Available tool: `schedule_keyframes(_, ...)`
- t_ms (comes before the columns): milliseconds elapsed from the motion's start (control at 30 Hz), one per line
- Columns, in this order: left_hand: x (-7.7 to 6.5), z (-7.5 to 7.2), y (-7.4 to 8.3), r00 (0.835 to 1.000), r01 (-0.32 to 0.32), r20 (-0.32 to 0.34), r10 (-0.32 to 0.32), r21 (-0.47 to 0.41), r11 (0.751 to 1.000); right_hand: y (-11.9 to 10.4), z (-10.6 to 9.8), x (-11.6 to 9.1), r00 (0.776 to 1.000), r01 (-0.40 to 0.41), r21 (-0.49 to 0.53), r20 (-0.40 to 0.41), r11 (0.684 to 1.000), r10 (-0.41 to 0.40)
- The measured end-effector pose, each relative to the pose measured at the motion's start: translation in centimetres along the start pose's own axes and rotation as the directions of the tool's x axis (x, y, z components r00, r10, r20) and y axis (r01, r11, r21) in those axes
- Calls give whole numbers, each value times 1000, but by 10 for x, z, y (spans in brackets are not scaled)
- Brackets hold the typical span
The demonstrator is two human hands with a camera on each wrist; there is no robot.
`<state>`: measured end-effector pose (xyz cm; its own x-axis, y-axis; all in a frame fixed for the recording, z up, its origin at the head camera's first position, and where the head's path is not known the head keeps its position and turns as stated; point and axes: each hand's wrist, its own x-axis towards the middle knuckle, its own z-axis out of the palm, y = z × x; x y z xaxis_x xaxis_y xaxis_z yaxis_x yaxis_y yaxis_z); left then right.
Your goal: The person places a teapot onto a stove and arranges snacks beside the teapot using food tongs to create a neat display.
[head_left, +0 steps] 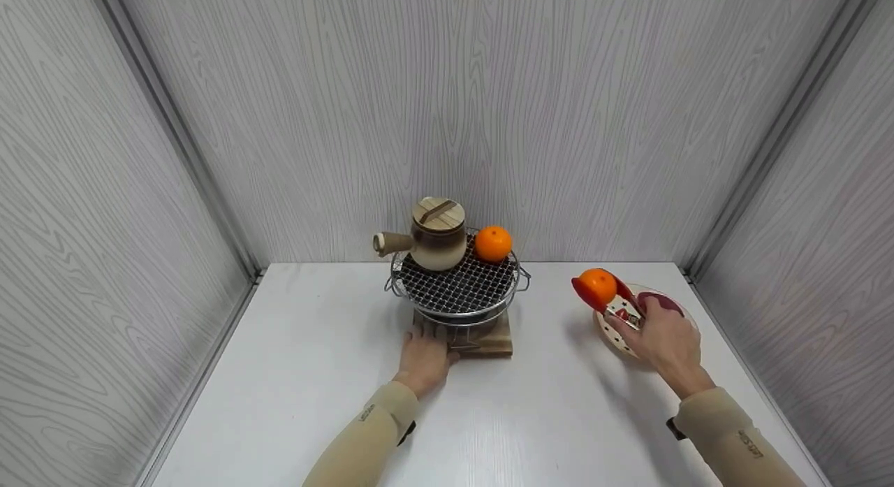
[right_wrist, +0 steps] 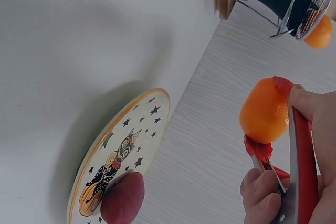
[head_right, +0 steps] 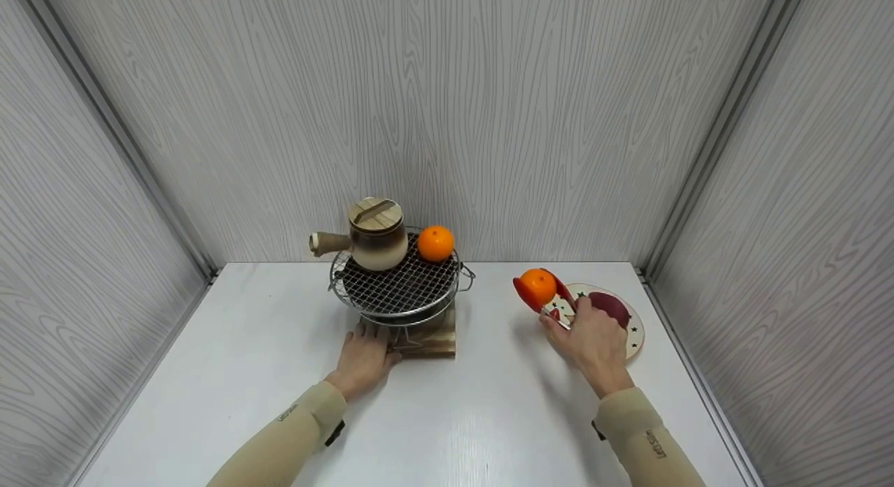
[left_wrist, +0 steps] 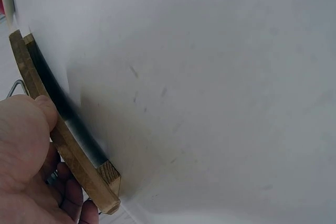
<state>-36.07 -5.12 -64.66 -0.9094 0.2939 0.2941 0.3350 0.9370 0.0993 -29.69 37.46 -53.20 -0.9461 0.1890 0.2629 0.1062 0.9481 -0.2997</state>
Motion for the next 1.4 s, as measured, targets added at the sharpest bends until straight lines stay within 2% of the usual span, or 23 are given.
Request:
schedule_keyframes(167,0,2,0,1000,0,-13,0,-4,1000,-5,-3,1,1000,10,-2,-5,1000,-10)
schedule_keyframes(533,2,1,-1,1000,3,2,-3,-1,1000,-16,-11,3,998,39,8,-43,999,-39)
schedule_keyframes(800,3,-1,0,999,11,34,-11,-10,1000,-26,-14,3,996,83,31,-42,996,-82)
schedule_keyframes(1100,3,0,0,999,15,30,-15,-18,1000,-41,-20,0,987,144,47,-79,988,-140)
schedule_keyframes(1400,4,2,0,999,13,35,-14,24,1000,-60,-28,-2,990,142,75,-33,987,-140)
